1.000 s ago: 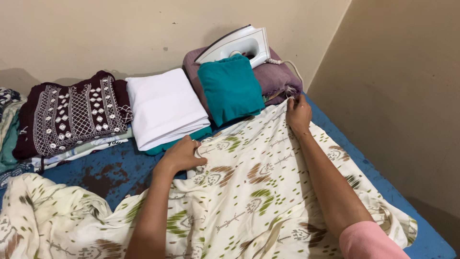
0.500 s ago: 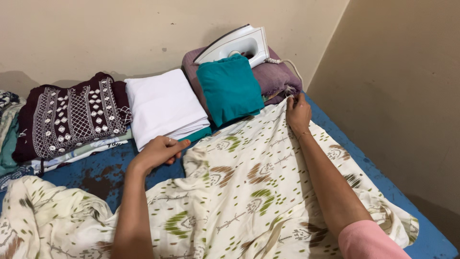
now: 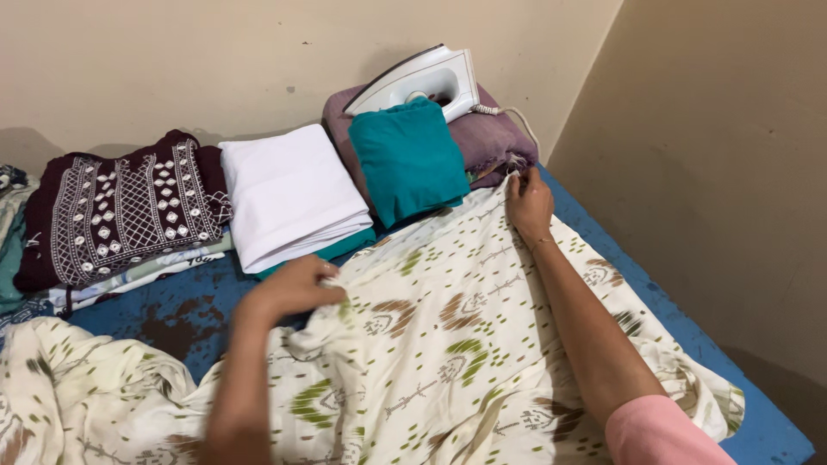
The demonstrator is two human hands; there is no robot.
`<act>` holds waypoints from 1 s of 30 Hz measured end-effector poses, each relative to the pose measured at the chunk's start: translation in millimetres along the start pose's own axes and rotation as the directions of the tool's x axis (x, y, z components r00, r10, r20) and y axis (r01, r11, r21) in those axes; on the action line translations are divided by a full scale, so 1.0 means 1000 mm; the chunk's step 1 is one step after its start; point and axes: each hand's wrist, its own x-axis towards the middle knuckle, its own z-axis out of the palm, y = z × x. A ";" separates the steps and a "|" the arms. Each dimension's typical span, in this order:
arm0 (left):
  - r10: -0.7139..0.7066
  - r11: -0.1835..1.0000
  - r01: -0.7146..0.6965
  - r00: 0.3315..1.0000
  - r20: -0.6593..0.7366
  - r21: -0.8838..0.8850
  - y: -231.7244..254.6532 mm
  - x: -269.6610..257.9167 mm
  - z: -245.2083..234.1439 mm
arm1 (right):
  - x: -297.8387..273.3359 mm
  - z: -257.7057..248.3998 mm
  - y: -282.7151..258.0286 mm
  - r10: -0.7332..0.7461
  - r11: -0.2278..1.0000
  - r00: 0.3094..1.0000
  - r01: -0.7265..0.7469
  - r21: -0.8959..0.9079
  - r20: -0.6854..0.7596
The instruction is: The person spreads a floral garment on a blue table and folds it by hand.
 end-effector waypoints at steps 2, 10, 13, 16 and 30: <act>0.093 0.966 -0.096 0.995 -0.026 -0.241 -0.028 -0.013 -0.011 | 0.001 0.001 0.001 -0.026 1.000 1.000 0.026 0.004 -0.006; -0.019 0.864 -0.086 0.979 -0.203 -0.496 -0.089 -0.012 -0.002 | -0.001 0.003 -0.006 -0.218 0.971 0.976 0.220 -0.094 0.031; -0.030 0.860 -0.134 0.950 -0.311 -0.493 -0.089 -0.002 0.007 | -0.004 0.001 -0.014 -0.217 0.955 0.973 0.227 -0.192 0.072; -0.067 0.876 -0.109 0.937 -0.342 -0.469 -0.085 0.001 0.010 | -0.003 0.006 -0.009 -0.120 0.968 0.984 0.146 -0.206 0.135; 0.045 0.932 -0.085 0.992 -0.122 -0.351 -0.042 -0.078 0.000 | 0.000 -0.113 -0.003 0.037 0.996 0.995 -0.044 -0.074 -0.088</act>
